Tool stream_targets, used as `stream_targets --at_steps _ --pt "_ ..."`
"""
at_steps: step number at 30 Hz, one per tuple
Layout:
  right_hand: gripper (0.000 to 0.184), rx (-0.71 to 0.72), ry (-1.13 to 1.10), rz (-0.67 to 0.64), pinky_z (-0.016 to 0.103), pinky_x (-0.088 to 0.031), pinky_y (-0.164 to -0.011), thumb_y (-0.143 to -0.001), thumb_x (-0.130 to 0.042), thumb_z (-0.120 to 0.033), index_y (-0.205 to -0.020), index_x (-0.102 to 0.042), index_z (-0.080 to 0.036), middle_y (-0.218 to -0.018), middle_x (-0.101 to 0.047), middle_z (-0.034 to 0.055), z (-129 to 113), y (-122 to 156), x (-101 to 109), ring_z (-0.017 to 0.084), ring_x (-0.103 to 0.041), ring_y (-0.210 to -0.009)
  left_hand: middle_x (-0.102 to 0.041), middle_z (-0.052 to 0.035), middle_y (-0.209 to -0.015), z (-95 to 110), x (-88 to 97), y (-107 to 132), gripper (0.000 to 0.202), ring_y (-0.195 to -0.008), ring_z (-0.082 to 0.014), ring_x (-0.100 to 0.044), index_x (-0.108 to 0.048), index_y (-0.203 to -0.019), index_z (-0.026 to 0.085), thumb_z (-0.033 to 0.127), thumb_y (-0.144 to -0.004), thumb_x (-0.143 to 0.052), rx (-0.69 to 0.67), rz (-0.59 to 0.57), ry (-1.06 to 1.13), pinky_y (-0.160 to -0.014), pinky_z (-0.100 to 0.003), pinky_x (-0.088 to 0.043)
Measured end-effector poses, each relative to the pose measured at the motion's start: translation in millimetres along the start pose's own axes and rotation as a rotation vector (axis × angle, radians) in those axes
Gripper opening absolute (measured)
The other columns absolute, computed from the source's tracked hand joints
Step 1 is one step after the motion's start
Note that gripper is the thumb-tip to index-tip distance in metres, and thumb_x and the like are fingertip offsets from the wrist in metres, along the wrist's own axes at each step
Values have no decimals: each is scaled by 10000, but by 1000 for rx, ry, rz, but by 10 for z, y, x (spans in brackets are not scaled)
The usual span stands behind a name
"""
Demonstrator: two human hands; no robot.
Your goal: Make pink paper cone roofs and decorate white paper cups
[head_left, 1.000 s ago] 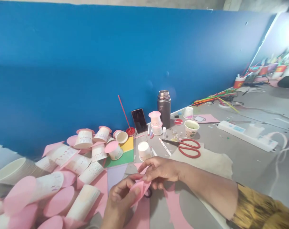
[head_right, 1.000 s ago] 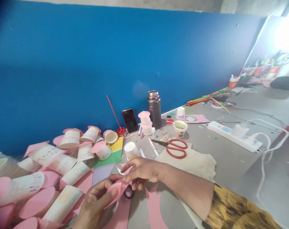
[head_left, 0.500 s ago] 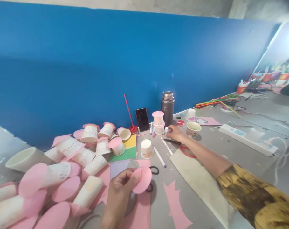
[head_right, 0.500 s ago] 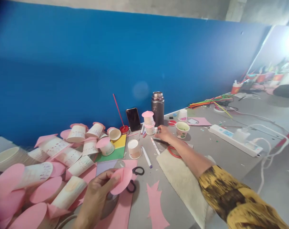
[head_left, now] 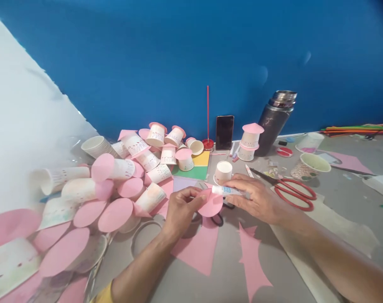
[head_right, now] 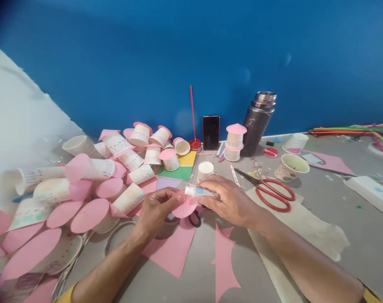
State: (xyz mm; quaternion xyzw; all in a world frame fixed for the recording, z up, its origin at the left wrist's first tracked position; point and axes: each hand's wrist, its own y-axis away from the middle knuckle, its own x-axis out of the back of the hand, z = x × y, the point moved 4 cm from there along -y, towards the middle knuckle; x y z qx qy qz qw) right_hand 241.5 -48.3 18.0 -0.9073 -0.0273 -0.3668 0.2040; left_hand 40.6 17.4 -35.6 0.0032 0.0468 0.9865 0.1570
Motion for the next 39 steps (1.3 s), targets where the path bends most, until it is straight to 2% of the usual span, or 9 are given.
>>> stream_targets --at_steps 2,4,7,14,21,24,35,39 --pt "210 -81 29 5 312 -522 -798 -942 -649 -335 -1137 -685 -266 -1065 -740 40 107 21 -48 211 -689 -942 -723 -29 -786 32 0 7 239 -662 -125 -583 -712 -634 164 353 -687 -849 -14 -12 -13 -594 -228 -432" --pt "184 -138 52 -6 305 -504 -761 -914 -680 -318 -1091 -671 -267 -1013 -733 16 194 39 -59 201 -678 -895 -725 -29 -774 62 -2 13 223 -679 -132 -591 -724 -636 170 346 -703 -844 -27 -31 -26 -605 -233 -438" --pt "90 -130 83 -8 307 -473 -748 -912 -685 -312 -978 -665 -254 -952 -709 6 217 43 -48 191 -653 -862 -733 -34 -785 82 -13 16 197 -706 -141 -605 -753 -650 176 340 -715 -842 -40 -63 -29 -635 -243 -456" --pt "59 -115 121 40 304 -457 -742 -902 -688 -257 -960 -680 -250 -921 -705 11 230 33 -52 195 -653 -857 -757 -55 -847 81 -42 35 113 -786 -178 -663 -792 -666 191 286 -709 -835 -93 -93 -61 -720 -276 -500" --pt "105 6 72 19 295 -470 -714 -936 -700 -327 -997 -699 -241 -915 -703 19 214 75 -104 174 -652 -821 -761 -55 -829 141 -80 84 104 -780 -186 -671 -779 -669 208 262 -758 -782 -183 -95 -204 -727 -281 -507" --pt "97 86 68 26 311 -502 -756 -952 -686 -313 -1012 -705 -240 -945 -717 35 179 79 -116 188 -668 -867 -759 -55 -832 151 -92 99 110 -799 -196 -680 -758 -655 208 232 -762 -754 -206 -112 -241 -732 -282 -509" --pt "123 274 146 93 362 -532 -773 -983 -652 -328 -1024 -706 -225 -933 -707 62 69 100 -151 216 -657 -876 -723 -13 -809 147 -103 156 127 -757 -161 -632 -658 -642 197 176 -767 -648 -163 -94 -359 -710 -264 -461" --pt "119 293 180 102 362 -530 -778 -990 -640 -314 -1033 -702 -221 -933 -708 63 31 117 -146 223 -656 -895 -714 -3 -778 151 -110 160 129 -732 -150 -616 -644 -645 196 177 -772 -637 -163 -90 -354 -695 -256 -451"
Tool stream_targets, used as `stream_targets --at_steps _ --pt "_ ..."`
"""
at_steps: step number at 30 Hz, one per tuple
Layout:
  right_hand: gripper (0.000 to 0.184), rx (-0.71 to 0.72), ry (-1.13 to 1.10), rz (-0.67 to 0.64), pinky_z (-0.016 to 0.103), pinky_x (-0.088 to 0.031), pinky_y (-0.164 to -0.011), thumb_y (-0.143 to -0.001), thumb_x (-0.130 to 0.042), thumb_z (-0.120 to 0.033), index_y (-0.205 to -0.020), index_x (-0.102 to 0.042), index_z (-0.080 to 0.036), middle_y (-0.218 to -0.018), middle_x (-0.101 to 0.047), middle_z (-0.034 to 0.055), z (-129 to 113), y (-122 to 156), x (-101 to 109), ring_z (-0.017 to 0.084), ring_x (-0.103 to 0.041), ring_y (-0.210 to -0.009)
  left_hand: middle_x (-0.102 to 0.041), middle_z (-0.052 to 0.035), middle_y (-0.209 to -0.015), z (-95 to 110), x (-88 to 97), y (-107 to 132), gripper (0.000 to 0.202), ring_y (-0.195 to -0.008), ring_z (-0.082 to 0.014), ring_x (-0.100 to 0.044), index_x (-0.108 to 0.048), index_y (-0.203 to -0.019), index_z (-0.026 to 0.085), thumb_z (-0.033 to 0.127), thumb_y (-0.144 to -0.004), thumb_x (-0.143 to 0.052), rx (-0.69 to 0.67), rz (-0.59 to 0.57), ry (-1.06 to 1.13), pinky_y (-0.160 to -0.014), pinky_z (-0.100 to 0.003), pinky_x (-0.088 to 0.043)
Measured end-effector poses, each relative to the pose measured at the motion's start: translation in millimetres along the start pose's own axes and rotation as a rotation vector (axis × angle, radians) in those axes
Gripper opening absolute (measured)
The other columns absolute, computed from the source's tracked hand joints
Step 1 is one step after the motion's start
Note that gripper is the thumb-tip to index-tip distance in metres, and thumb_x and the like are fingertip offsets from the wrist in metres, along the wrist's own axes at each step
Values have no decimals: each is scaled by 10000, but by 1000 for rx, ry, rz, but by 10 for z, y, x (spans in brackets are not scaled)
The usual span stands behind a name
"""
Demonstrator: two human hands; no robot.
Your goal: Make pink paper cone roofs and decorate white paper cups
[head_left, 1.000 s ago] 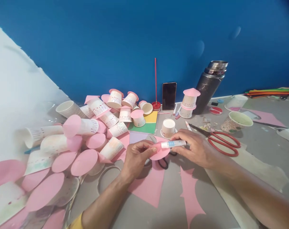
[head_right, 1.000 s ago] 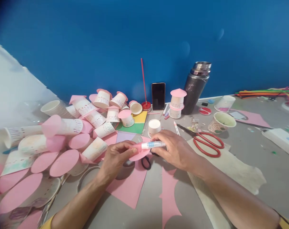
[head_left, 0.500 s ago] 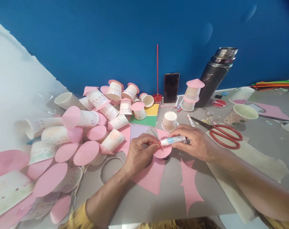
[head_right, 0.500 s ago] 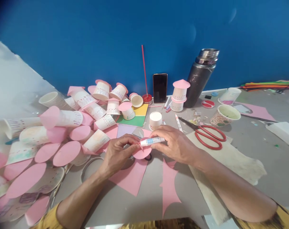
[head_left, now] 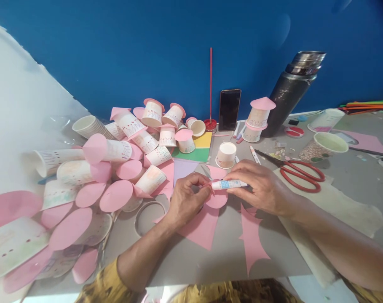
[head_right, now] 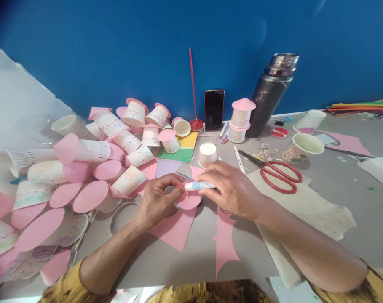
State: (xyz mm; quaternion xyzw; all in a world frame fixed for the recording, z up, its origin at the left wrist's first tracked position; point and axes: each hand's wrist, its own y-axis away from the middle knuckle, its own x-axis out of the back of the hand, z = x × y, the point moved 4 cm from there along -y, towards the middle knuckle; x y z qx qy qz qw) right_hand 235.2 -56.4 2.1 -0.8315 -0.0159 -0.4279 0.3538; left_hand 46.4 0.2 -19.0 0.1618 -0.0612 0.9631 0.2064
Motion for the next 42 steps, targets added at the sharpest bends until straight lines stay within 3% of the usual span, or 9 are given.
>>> stream_targets --at_steps 8,15,21,31,38,42 --pt "139 -68 -10 2 354 -524 -738 -982 -635 -325 -978 -721 -216 -875 -703 66 -56 2 -30 219 -656 -835 -714 -9 -757 -8 12 7 115 -703 -149 -597 -637 -652 190 217 -763 -646 41 42 45 -656 -249 -443" --pt "82 -37 50 60 339 -495 -683 -958 -660 -285 -958 -727 -238 -836 -708 56 -115 1 -27 213 -650 -792 -694 -10 -722 -56 33 -20 156 -636 -129 -552 -623 -620 182 256 -748 -671 107 39 142 -563 -231 -401" --pt "78 -15 107 59 343 -469 -660 -955 -664 -251 -923 -716 -203 -799 -699 59 -145 -3 0 209 -636 -748 -684 -10 -701 -42 36 -13 155 -658 -133 -554 -642 -641 178 272 -755 -688 121 40 129 -599 -234 -420" --pt "51 -23 -53 72 312 -480 -662 -947 -673 -244 -972 -716 -234 -797 -710 25 -123 0 -22 186 -641 -760 -625 5 -642 -48 55 -29 168 -590 -109 -484 -635 -596 170 270 -705 -715 190 42 165 -541 -228 -362" --pt "58 -328 -119 154 309 -502 -688 -913 -667 -293 -941 -658 -244 -873 -715 26 2 -22 197 190 -657 -771 -643 5 -624 -61 101 -55 255 -584 -102 -488 -651 -593 163 338 -684 -813 237 37 238 -544 -220 -360" --pt "164 -581 -349 120 280 -494 -617 -906 -638 -338 -1037 -643 -239 -907 -706 17 176 31 118 167 -633 -710 -674 -15 -670 -40 81 -44 267 -615 -117 -524 -646 -587 162 347 -692 -807 228 30 228 -557 -229 -378"
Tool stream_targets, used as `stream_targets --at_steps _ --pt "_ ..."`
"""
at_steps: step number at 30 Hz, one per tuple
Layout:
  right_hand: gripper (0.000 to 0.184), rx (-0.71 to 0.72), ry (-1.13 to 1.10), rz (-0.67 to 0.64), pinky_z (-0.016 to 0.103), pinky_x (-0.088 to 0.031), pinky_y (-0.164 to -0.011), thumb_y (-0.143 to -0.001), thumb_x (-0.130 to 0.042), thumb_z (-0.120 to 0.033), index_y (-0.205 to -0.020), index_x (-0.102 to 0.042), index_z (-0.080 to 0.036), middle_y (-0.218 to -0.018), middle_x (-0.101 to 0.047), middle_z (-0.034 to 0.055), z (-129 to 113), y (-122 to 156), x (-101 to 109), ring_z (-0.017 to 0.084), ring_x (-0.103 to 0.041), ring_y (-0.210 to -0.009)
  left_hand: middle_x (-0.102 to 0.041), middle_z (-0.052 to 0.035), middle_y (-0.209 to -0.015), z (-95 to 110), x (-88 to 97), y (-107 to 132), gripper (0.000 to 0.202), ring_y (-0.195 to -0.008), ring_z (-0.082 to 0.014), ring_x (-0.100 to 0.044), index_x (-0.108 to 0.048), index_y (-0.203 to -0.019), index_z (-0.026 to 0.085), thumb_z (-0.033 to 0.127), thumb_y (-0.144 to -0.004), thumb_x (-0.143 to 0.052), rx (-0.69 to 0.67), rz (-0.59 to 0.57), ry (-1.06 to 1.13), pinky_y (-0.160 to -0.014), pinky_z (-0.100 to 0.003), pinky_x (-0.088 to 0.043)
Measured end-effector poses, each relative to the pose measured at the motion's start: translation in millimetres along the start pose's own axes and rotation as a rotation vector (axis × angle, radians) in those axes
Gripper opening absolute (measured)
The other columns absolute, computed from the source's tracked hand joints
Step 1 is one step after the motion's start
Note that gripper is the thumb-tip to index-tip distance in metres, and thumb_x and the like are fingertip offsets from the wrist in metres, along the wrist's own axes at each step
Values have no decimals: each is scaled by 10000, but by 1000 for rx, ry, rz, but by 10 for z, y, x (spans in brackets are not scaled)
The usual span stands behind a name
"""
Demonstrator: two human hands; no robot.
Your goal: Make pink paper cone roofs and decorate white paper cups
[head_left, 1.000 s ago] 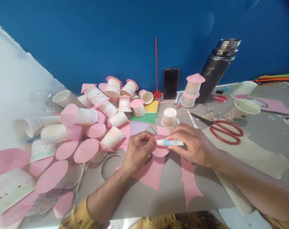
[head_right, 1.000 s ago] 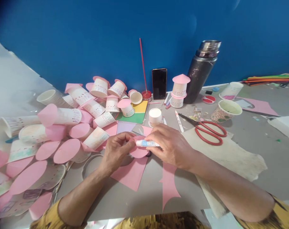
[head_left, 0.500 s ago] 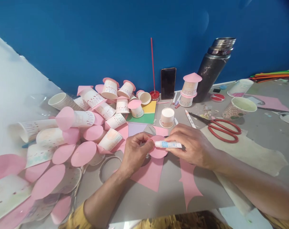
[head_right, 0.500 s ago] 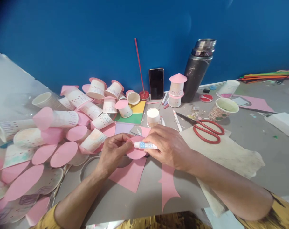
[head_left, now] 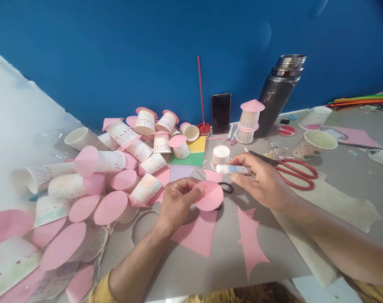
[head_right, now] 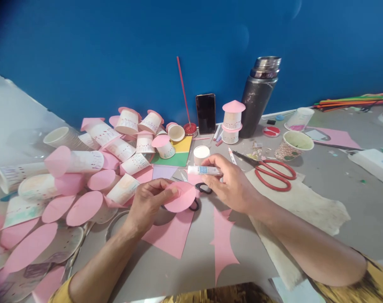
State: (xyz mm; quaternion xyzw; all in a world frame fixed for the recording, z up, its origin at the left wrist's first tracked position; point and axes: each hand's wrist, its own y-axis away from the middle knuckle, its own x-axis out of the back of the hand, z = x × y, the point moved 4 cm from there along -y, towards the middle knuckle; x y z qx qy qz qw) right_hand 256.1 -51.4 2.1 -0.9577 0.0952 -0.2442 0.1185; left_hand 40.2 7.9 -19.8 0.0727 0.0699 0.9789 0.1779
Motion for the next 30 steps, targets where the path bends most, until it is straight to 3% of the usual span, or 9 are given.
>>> stream_targets --at_steps 4,9,14,19,23,28,30 --pt "300 -198 -289 -140 259 -443 -545 -836 -735 -438 -1020 -679 -208 -738 -603 -20 142 4 -140 135 -548 -613 -609 3 -605 -7 -47 27 275 -577 -104 -479 -624 -573 160 337 -689 -800 -3 -18 -3 -537 -226 -355" --pt "381 -316 -306 -226 242 -376 -488 -705 -838 -477 -935 -726 -194 -595 -468 -75 47 76 -289 93 -417 -508 -601 8 -613 -50 -89 70 239 -588 -108 -489 -639 -604 161 320 -715 -778 -8 -64 -30 -548 -226 -378" --pt "353 -279 -227 -242 243 -358 -489 -683 -847 -483 -816 -727 -179 -604 -550 -41 -41 105 -353 100 -445 -520 -617 4 -633 -21 -150 107 214 -574 -95 -473 -635 -598 159 290 -724 -749 -30 -103 -56 -504 -211 -344" --pt "353 -278 -219 -226 251 -288 -476 -720 -785 -500 -653 -645 -182 -538 -441 -52 8 101 -389 100 -371 -521 -552 23 -594 -28 -207 117 240 -525 -67 -393 -599 -582 155 293 -696 -758 8 -140 6 -452 -201 -271" --pt "270 -324 -217 -220 254 -268 -486 -731 -742 -430 -675 -664 -177 -527 -418 -62 30 100 -388 98 -341 -517 -522 29 -587 -59 -193 116 247 -522 -61 -375 -582 -573 153 284 -674 -766 38 -149 31 -443 -199 -252" --pt "203 -316 -274 -221 266 -382 -577 -748 -726 -381 -759 -735 -179 -650 -594 -21 62 75 -338 133 -495 -614 -527 25 -590 -75 -160 108 254 -534 -72 -405 -577 -590 156 294 -666 -776 78 -154 75 -457 -203 -267" --pt "233 -294 -258 -245 260 -376 -564 -753 -738 -407 -777 -741 -175 -652 -594 -19 75 74 -343 130 -489 -611 -528 23 -597 -69 -160 107 253 -546 -76 -414 -576 -587 155 290 -664 -776 74 -154 61 -467 -205 -276"
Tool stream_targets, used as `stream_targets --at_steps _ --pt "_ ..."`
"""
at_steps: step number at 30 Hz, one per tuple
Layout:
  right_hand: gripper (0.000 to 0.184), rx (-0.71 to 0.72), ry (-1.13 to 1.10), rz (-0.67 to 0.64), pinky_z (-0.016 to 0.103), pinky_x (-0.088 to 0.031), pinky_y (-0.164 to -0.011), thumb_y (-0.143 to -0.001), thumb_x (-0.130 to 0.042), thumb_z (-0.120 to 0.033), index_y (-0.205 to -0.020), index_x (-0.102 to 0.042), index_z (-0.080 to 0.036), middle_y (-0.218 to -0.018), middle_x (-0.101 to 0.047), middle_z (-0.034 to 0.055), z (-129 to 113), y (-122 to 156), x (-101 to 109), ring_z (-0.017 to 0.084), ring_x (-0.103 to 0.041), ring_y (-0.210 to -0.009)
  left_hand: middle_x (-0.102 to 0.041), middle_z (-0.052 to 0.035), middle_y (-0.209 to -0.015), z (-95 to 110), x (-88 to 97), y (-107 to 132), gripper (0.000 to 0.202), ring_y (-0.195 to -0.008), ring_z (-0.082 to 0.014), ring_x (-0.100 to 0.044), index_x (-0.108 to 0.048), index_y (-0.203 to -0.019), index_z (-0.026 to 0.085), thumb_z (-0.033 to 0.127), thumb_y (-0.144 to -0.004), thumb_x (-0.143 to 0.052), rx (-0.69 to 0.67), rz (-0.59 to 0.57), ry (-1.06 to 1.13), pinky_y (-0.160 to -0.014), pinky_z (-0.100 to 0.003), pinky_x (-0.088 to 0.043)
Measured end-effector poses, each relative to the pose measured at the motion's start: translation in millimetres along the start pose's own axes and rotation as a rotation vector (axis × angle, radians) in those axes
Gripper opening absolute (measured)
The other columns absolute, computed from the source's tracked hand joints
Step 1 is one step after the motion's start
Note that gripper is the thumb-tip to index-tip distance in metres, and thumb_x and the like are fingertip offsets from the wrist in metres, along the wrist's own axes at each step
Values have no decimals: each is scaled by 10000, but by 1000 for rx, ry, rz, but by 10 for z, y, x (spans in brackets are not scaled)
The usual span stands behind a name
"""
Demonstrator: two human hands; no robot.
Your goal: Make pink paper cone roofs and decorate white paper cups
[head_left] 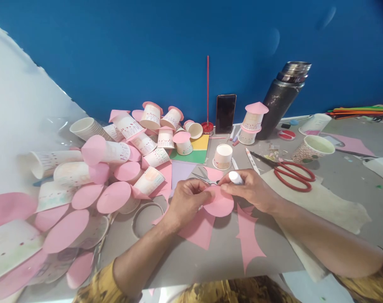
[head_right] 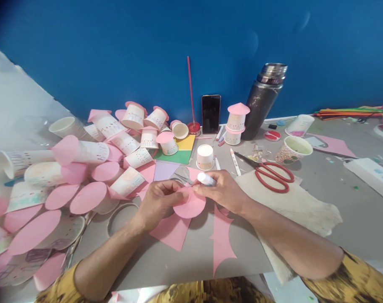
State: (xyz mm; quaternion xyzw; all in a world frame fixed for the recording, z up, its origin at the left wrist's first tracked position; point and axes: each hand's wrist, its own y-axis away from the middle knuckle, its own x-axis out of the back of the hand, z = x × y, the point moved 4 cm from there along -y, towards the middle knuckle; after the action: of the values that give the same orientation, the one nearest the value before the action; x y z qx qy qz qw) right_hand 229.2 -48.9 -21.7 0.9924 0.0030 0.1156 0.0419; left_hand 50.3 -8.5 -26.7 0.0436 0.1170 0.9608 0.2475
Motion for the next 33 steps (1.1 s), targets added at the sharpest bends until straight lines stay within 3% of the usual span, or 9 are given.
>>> stream_targets --at_steps 4,12,17,20,23,25,28,31,33 --pt "246 51 114 6 239 -317 -489 -746 -751 -409 -707 -693 -173 -559 -515 -38 15 13 -51 110 -416 -540 -503 29 -592 23 -24 7 257 -546 -71 -383 -568 -576 155 297 -680 -755 -17 4 -69 -473 -209 -267" --pt "226 128 229 107 237 -357 -495 -780 -703 -377 -661 -673 -187 -561 -605 -16 -21 58 -51 123 -475 -541 -540 26 -639 102 -55 37 166 -592 -93 -425 -664 -712 145 307 -736 -687 -39 -120 -232 -534 -229 -313" --pt "139 129 248 71 239 -388 -505 -768 -691 -306 -689 -701 -193 -571 -658 -12 -30 70 -66 133 -523 -539 -464 45 -551 85 -19 19 186 -543 -92 -374 -620 -606 158 264 -759 -621 -70 -83 -322 -520 -250 -282" --pt "96 191 338 83 241 -399 -510 -770 -693 -287 -743 -739 -207 -604 -692 -9 -61 81 -81 137 -557 -536 -507 31 -561 71 -10 31 172 -574 -109 -420 -633 -597 161 216 -758 -605 -103 -46 -387 -542 -259 -308" --pt "140 351 391 146 251 -413 -538 -810 -693 -296 -704 -729 -211 -630 -712 6 -134 102 -74 139 -586 -549 -619 2 -655 130 5 67 138 -672 -140 -522 -684 -657 163 180 -768 -605 -188 14 -454 -623 -268 -376" --pt "173 448 353 197 258 -431 -557 -842 -689 -300 -700 -727 -209 -636 -714 13 -177 117 -42 140 -597 -558 -703 -21 -805 176 12 89 128 -762 -164 -585 -750 -833 175 230 -811 -637 -227 -18 -385 -688 -276 -421" --pt "168 443 224 275 264 -461 -562 -840 -726 -326 -716 -738 -212 -654 -717 15 -174 112 51 148 -607 -573 -728 -69 -1086 187 34 84 361 -895 -193 -635 -733 -1140 204 463 -903 -645 -199 -123 -90 -753 -285 -471" --pt "241 330 83 278 272 -467 -546 -810 -769 -405 -680 -722 -208 -634 -699 10 -114 76 120 154 -592 -567 -725 -118 -1088 119 30 31 565 -918 -225 -665 -704 -1162 175 662 -896 -599 -119 -212 280 -786 -322 -512" --pt "291 275 26 262 279 -460 -544 -791 -784 -449 -656 -714 -201 -612 -677 7 -80 53 138 152 -569 -566 -732 -136 -1033 52 -13 -8 604 -905 -242 -683 -696 -1119 156 698 -864 -619 -50 -281 483 -793 -346 -532"
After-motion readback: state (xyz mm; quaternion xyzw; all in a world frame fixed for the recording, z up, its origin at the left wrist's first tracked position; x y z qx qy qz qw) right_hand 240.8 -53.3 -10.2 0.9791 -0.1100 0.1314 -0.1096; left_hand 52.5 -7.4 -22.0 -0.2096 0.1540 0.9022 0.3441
